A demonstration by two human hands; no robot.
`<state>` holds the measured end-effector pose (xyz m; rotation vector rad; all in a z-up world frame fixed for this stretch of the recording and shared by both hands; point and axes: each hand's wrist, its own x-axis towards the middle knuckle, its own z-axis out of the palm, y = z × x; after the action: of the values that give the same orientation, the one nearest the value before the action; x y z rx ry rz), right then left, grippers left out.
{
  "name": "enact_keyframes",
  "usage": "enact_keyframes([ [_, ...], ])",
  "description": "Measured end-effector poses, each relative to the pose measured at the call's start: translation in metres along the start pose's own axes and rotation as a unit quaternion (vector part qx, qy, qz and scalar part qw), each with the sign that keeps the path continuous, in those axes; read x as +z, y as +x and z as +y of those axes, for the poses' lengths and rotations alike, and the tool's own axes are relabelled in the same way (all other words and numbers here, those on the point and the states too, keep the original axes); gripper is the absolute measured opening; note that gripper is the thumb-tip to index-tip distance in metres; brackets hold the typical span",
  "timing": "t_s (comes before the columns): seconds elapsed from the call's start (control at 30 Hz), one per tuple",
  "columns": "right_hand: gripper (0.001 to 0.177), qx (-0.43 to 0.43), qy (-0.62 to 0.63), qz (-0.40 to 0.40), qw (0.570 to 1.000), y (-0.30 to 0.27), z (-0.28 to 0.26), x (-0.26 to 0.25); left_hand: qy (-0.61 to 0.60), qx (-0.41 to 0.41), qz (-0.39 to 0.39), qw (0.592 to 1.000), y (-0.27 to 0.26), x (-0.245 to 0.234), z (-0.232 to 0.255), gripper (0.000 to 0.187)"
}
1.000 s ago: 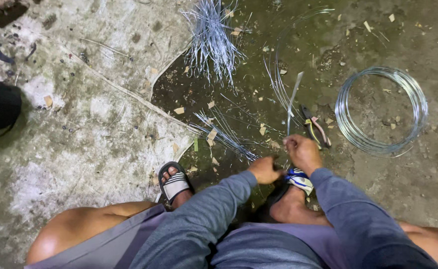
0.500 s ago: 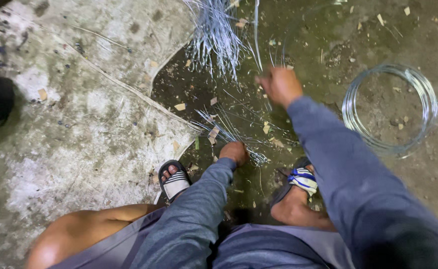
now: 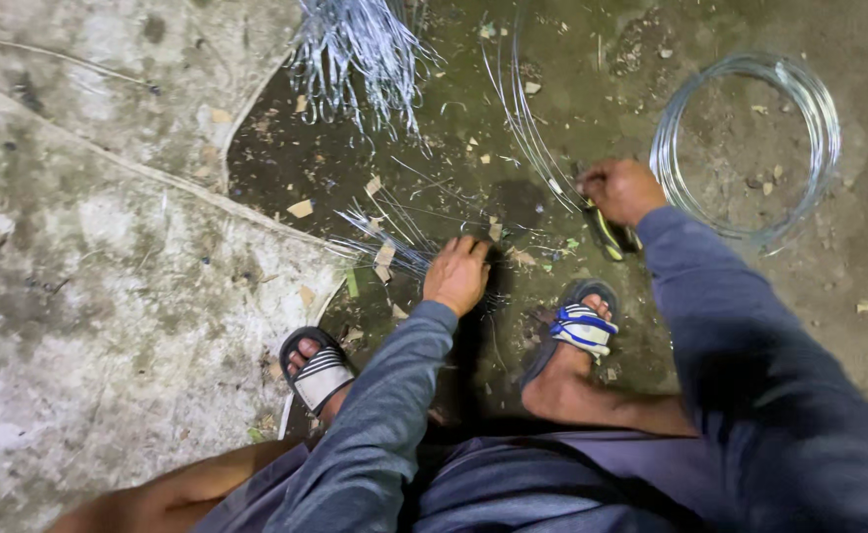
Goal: The person sits on the floor and repeatedly cuts short lengths of thin metal wire from a coil using pliers. The cut pieces are gathered into a small pile on the floor.
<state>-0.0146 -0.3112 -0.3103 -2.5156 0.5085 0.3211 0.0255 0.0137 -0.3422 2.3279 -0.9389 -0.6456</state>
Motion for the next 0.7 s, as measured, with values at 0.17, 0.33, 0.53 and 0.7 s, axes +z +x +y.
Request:
enact_keyframes([
  [0.17, 0.021, 0.03, -0.003, 0.085, 0.996, -0.032, 0.038, 0.048, 0.053, 0.091, -0.041, 0.994, 0.019, 0.018, 0.012, 0.049],
  [0.33, 0.024, -0.051, -0.045, 0.09, 0.994, -0.024, 0.046, 0.077, 0.115, 0.103, -0.097, 0.983, 0.037, 0.042, 0.014, 0.046],
  [0.53, 0.024, 0.035, -0.073, 0.041, 0.996, -0.016, 0.038, 0.077, 0.15, 0.118, -0.112, 0.975, 0.059, 0.061, 0.019, 0.044],
  [0.7, 0.023, 0.057, -0.044, 0.026, 0.997, -0.036, 0.027, 0.044, 0.168, 0.156, -0.073, 0.971, 0.078, 0.077, 0.017, 0.041],
])
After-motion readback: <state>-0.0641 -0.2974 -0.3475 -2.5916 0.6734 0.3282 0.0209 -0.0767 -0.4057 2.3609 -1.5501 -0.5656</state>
